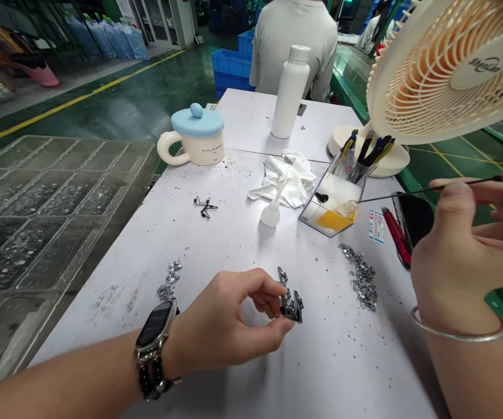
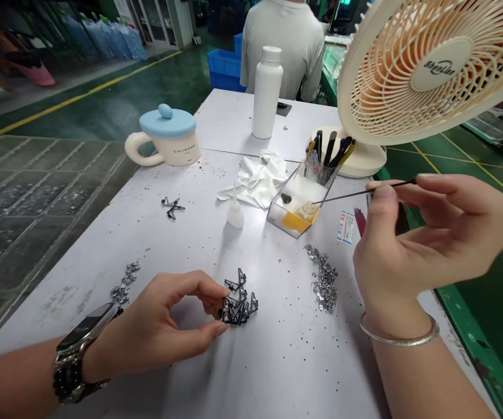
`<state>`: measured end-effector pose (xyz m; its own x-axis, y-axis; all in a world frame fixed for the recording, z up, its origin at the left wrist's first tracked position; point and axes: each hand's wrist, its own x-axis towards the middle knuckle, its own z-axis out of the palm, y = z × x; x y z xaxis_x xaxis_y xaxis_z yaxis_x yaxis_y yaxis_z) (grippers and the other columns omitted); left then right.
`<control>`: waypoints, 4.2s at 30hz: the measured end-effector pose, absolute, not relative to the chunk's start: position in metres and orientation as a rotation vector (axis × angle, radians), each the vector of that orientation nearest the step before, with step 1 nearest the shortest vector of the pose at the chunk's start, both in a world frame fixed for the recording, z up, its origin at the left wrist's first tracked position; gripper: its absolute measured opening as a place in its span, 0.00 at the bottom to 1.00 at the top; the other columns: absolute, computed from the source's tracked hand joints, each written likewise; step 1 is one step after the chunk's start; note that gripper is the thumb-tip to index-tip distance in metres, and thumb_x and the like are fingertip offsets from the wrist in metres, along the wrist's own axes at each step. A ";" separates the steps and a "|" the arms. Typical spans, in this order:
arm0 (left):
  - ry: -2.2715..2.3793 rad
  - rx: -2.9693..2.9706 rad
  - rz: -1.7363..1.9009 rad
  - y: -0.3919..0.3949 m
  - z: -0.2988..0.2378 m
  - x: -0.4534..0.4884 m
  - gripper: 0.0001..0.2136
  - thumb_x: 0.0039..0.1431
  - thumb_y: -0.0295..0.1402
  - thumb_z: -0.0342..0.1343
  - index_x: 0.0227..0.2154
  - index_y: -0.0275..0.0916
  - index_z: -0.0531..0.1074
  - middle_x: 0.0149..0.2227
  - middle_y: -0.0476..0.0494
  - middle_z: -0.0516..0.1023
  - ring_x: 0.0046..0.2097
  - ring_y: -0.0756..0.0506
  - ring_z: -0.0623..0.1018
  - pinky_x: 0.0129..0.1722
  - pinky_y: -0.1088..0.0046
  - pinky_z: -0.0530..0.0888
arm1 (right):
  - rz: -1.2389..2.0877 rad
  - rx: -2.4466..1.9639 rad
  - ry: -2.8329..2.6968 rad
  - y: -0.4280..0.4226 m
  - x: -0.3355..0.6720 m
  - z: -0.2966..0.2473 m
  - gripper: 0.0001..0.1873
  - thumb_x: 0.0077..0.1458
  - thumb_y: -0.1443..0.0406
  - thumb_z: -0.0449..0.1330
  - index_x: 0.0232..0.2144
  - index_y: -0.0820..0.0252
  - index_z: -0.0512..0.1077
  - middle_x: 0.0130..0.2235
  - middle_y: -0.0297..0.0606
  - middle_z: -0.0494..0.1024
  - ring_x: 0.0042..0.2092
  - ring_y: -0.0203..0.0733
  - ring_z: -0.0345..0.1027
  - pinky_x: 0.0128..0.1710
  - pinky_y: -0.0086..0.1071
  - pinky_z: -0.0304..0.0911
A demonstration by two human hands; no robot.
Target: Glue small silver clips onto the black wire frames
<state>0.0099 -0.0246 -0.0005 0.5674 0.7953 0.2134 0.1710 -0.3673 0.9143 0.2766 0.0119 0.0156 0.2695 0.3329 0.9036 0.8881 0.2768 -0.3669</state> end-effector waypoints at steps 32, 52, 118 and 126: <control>0.820 2.031 0.815 -0.021 0.002 0.009 0.09 0.47 0.25 0.59 0.34 0.36 0.70 0.27 0.52 0.77 0.29 0.55 0.76 0.31 0.86 0.74 | 0.401 -1.784 -2.449 -0.025 0.276 0.008 0.04 0.52 0.63 0.59 0.30 0.48 0.74 0.37 0.33 0.73 0.43 0.48 0.59 0.42 0.46 0.49; 0.831 2.060 0.868 -0.021 -0.001 0.004 0.11 0.47 0.26 0.61 0.36 0.36 0.70 0.29 0.50 0.77 0.31 0.54 0.77 0.33 0.84 0.75 | 0.811 -1.373 -2.097 -0.044 0.248 0.021 0.06 0.54 0.66 0.57 0.35 0.47 0.70 0.33 0.31 0.71 0.37 0.35 0.65 0.32 0.29 0.65; 0.797 2.423 1.061 -0.026 0.000 0.004 0.14 0.49 0.29 0.61 0.38 0.39 0.65 0.32 0.48 0.79 0.34 0.51 0.79 0.35 0.78 0.74 | 1.722 -1.139 -1.264 -0.051 0.203 0.002 0.04 0.53 0.62 0.60 0.31 0.54 0.69 0.34 0.32 0.72 0.39 0.34 0.66 0.40 0.31 0.62; 0.718 2.228 1.084 -0.025 0.001 0.002 0.15 0.50 0.27 0.59 0.41 0.40 0.65 0.34 0.46 0.79 0.35 0.50 0.79 0.35 0.77 0.76 | 1.421 -1.179 -1.436 -0.056 0.206 0.003 0.21 0.51 0.62 0.62 0.46 0.45 0.60 0.39 0.31 0.74 0.44 0.40 0.67 0.46 0.42 0.62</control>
<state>0.0024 -0.0253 0.0012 0.5311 0.6678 0.5215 0.2203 -0.7031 0.6761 0.2065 -0.0560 0.0031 -0.2642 0.9614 -0.0774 0.0878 -0.0559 -0.9946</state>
